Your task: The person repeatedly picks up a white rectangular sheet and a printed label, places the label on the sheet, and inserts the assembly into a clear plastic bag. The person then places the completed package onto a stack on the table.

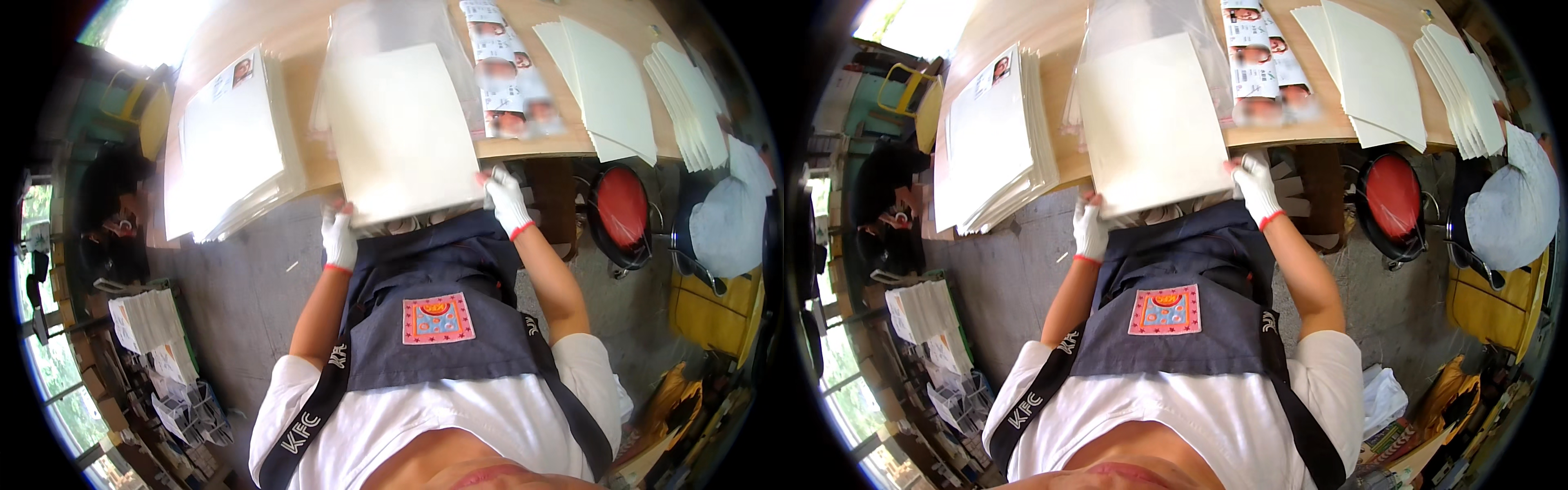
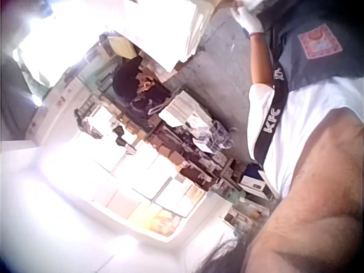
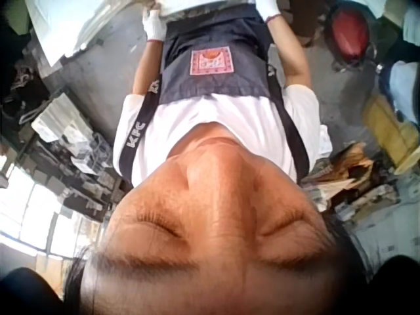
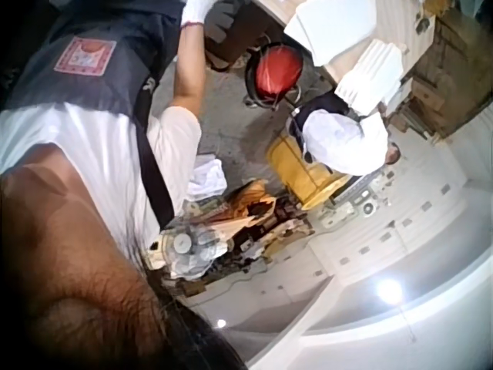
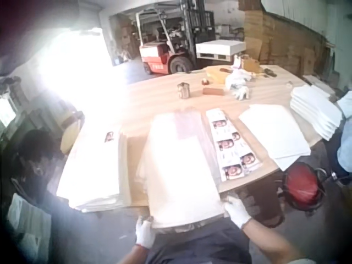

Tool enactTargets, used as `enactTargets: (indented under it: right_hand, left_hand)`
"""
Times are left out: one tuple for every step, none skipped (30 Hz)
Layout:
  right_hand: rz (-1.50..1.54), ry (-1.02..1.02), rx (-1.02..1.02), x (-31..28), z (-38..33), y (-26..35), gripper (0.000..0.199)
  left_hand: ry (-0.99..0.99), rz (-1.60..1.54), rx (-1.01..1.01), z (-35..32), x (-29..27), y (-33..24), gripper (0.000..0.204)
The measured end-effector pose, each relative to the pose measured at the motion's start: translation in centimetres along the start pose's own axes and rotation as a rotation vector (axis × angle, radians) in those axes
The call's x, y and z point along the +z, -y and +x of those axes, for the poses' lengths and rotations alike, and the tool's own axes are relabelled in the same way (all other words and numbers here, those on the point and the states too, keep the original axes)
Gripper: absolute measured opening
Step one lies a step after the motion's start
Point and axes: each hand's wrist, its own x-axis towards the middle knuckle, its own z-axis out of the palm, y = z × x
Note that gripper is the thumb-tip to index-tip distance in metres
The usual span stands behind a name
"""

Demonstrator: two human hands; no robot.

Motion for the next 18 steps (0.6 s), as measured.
enactTargets:
  right_hand:
    - [-0.018,0.076,0.064,-1.7,-0.4,-0.9,0.017]
    - [-0.035,0.154,0.128,-3.5,-0.7,-1.7,0.017]
    - [-0.147,0.208,0.219,-4.2,-1.8,-0.5,0.018]
    - [-0.260,0.260,0.310,-4.8,-2.7,1.0,0.019]
    - [-0.368,0.355,0.332,-6.5,-2.5,1.0,0.022]
    - [-0.643,0.224,0.333,-5.8,-3.1,3.3,0.021]
    - [-0.706,0.147,0.088,-6.7,-2.2,3.1,0.018]
    - [-0.766,0.069,-0.155,-7.6,-0.8,2.8,0.017]
    - [-0.934,-0.014,-0.301,-6.3,-0.5,5.2,0.019]
    - [-1.097,-0.104,-0.450,-4.7,-0.4,8.0,0.024]
    - [-1.288,-0.128,-0.614,-4.3,0.4,9.0,0.025]
    - [-1.476,-0.140,-0.790,-3.7,1.2,10.1,0.027]
    - [-1.665,-0.162,-0.970,-3.5,2.0,10.9,0.028]
    - [-1.659,-0.131,-0.935,-3.4,3.1,10.8,0.031]
    - [-1.620,-0.094,-1.061,-4.0,4.5,10.3,0.030]
    - [-1.577,-0.051,-1.186,-4.8,5.8,10.0,0.029]
    - [-1.512,-0.038,-1.227,-5.0,6.2,10.4,0.028]
    - [-1.446,-0.018,-1.268,-5.0,6.3,10.7,0.026]
  left_hand:
    - [0.070,0.000,-0.126,-0.9,-0.5,-0.5,0.016]
    - [0.140,0.005,-0.250,-1.9,-1.5,-1.1,0.017]
    - [0.191,0.103,-0.242,-2.1,-3.7,0.0,0.015]
    - [0.244,0.201,-0.233,-1.8,-5.5,1.0,0.014]
    - [0.389,0.503,-0.154,-1.7,-5.4,0.2,0.014]
    - [0.516,0.806,-0.065,-2.0,-5.0,-1.4,0.014]
    - [0.648,1.110,0.034,-2.4,-4.1,-3.3,0.014]
    - [0.580,1.373,-0.048,-2.2,-2.4,-5.3,0.018]
    - [0.547,1.322,0.123,-1.7,-1.5,-6.0,0.018]
    - [0.514,1.264,0.294,-1.0,-0.4,-6.8,0.018]
    - [0.516,1.178,0.201,-1.4,3.0,-8.7,0.018]
    - [0.577,1.113,0.301,-1.1,4.8,-8.3,0.018]
    - [0.664,1.026,0.230,-1.1,7.3,-8.3,0.020]
    - [0.726,0.859,0.180,-0.8,9.4,-7.1,0.022]
    - [0.874,0.745,0.093,-0.8,12.0,-6.7,0.030]
    - [0.943,0.652,0.019,-1.4,14.5,-6.5,0.036]
    - [0.966,0.621,-0.067,-1.7,16.9,-6.0,0.043]
    - [0.939,0.476,-0.206,-1.7,18.7,-4.8,0.043]
